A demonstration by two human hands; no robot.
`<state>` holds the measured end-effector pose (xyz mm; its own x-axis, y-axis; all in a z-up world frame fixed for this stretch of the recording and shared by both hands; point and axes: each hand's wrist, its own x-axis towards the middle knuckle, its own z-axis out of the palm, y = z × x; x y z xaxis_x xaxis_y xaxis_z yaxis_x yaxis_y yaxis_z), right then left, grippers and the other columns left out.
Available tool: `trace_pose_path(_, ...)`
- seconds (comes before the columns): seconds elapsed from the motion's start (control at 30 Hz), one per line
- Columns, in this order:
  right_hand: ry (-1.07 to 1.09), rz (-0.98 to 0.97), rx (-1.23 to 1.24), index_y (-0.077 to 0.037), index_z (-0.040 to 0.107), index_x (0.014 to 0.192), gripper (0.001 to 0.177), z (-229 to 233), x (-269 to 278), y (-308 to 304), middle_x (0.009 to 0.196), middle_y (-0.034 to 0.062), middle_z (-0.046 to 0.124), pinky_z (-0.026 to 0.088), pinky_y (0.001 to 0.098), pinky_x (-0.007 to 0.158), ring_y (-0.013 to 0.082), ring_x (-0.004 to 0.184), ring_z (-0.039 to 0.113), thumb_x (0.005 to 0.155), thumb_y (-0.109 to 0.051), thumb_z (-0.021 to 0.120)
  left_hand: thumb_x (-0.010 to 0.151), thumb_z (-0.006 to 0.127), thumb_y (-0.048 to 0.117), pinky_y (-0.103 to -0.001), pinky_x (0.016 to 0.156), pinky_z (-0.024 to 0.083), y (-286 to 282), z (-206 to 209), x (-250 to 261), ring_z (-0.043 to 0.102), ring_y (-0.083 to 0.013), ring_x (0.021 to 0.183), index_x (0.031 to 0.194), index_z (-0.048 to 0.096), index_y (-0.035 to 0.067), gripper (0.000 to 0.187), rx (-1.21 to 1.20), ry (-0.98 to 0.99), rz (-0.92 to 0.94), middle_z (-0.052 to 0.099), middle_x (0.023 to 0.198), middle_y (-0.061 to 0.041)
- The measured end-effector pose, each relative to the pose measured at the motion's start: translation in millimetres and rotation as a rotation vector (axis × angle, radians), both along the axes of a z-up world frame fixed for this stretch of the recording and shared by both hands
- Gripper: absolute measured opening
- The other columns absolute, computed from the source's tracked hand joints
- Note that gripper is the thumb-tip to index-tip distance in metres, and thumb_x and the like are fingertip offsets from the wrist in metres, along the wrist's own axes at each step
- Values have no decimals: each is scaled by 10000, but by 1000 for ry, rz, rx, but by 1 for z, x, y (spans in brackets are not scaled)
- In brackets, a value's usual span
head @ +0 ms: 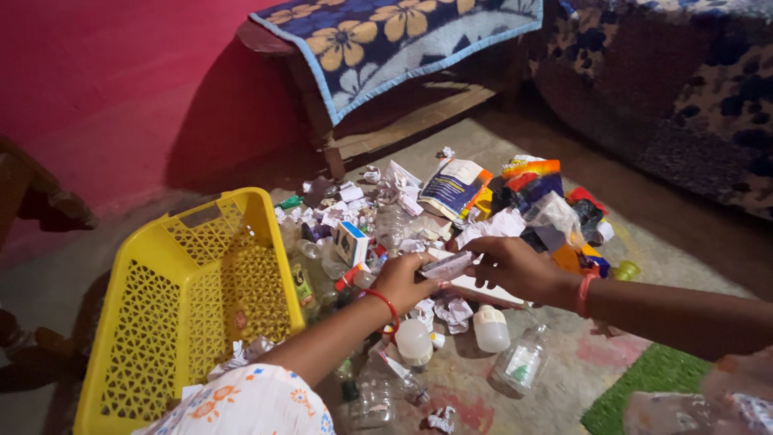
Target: The person sorts through a pile of trash on the floor, picking up various items such as paper, plastic bottles, and packaging. They fold some paper items and place them into a yellow basket.
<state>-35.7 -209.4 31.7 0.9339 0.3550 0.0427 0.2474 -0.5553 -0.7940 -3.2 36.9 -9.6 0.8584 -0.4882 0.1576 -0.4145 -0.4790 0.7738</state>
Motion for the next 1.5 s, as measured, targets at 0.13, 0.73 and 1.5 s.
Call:
trace_pose_path(0.13, -277, 111, -47, -48, 686, 1176, 338, 6, 16, 24, 1075, 91, 743, 591, 333, 744, 185, 875, 732, 845, -95, 736, 749, 848, 258, -374, 824, 572, 27, -8, 10, 753, -267, 912, 1156, 738, 53, 469, 100, -154, 103, 764, 1003, -171)
trace_pose_path(0.73, -462, 278, 8, -71, 760, 1130, 376, 30, 62, 232, 967, 147, 740, 585, 377, 728, 266, 825, 741, 754, -74, 773, 673, 806, 70, -439, 990, 510, 194, 44, 20, 661, -368, 1102, 1083, 761, 72, 413, 438, -367, 379, 706, 1128, -186)
trace_pose_path(1.5, 187, 102, 254, -18, 745, 1062, 232, -79, 79, 472, 809, 104, 769, 595, 312, 544, 156, 618, 742, 840, -84, 754, 537, 907, 84, -387, 851, 602, 413, -29, 35, 759, -283, 933, 1043, 783, 164, 527, 498, 33, 648, 770, 1025, -124)
